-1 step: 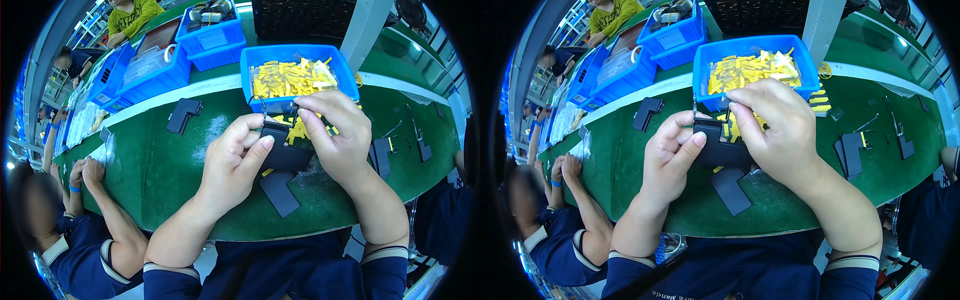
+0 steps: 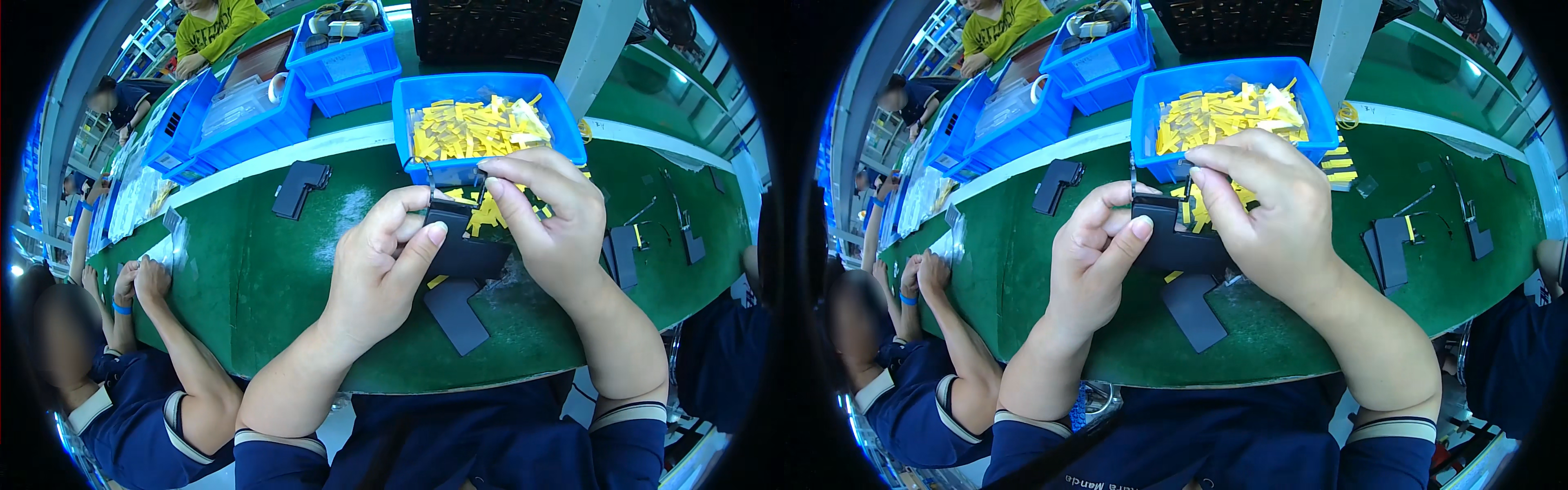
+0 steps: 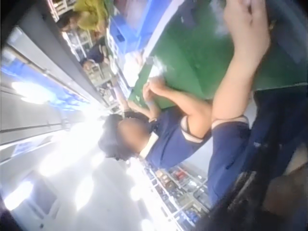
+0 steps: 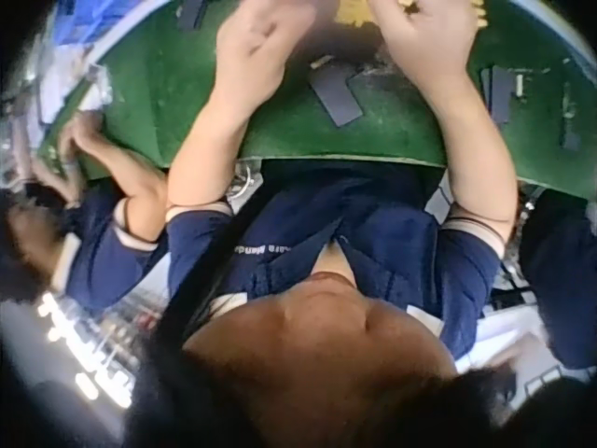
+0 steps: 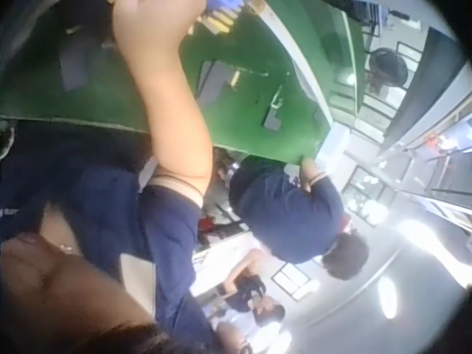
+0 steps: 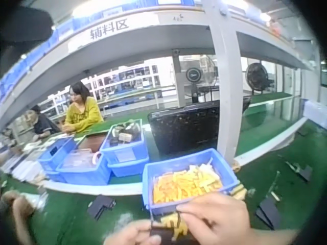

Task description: The person sits at a green workbench in a factory setting, repeatedly picking up small black rectangular components and yellow strips. They peel the backing off the yellow strips and apply them to the edges of the black components by hand. The person handles the items one at a time, placing the finished units on the table.

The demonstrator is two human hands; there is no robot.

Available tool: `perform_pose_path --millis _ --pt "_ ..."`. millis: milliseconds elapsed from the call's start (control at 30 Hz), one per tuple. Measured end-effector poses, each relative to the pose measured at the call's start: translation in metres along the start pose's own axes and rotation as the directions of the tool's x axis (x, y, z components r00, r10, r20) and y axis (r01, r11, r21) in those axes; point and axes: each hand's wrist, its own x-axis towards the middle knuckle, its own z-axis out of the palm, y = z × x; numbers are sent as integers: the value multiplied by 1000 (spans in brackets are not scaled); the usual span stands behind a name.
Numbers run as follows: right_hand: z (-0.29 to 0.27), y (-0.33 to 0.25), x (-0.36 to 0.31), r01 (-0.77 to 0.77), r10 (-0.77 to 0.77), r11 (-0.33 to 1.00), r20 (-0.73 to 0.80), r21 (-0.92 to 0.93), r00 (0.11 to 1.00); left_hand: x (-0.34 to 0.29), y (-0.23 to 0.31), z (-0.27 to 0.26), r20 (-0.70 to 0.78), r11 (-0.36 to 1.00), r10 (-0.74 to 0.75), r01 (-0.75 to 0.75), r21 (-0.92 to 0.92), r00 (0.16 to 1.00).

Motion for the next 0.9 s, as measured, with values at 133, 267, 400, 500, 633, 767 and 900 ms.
perform_pose_path --millis 133,267,400,500,633,767,900 --pt "1 -3 -2 -237 220 948 98 213 970 0 0 -2 -4 996 -12 12 87 1000" --pt "1 -6 -2 -319 295 915 130 249 947 1 -1 -3 -20 995 -2 4 99 1000" --pt "0 -7 -2 -295 270 935 143 196 952 1 -1 -3 -21 996 -15 17 88 1000" --pt "0 -8 -3 -201 187 970 111 134 976 2 -2 -3 -18 994 -32 34 103 999" --pt "0 -11 -2 -196 184 975 116 103 976 1 -1 -3 5 992 -79 78 99 997" --pt "4 -8 -4 -396 358 828 169 398 918 1 -3 -3 -14 994 -59 60 94 998" --pt "2 -6 -3 -542 460 653 292 528 839 1 -3 -1 -12 995 -31 32 94 999"
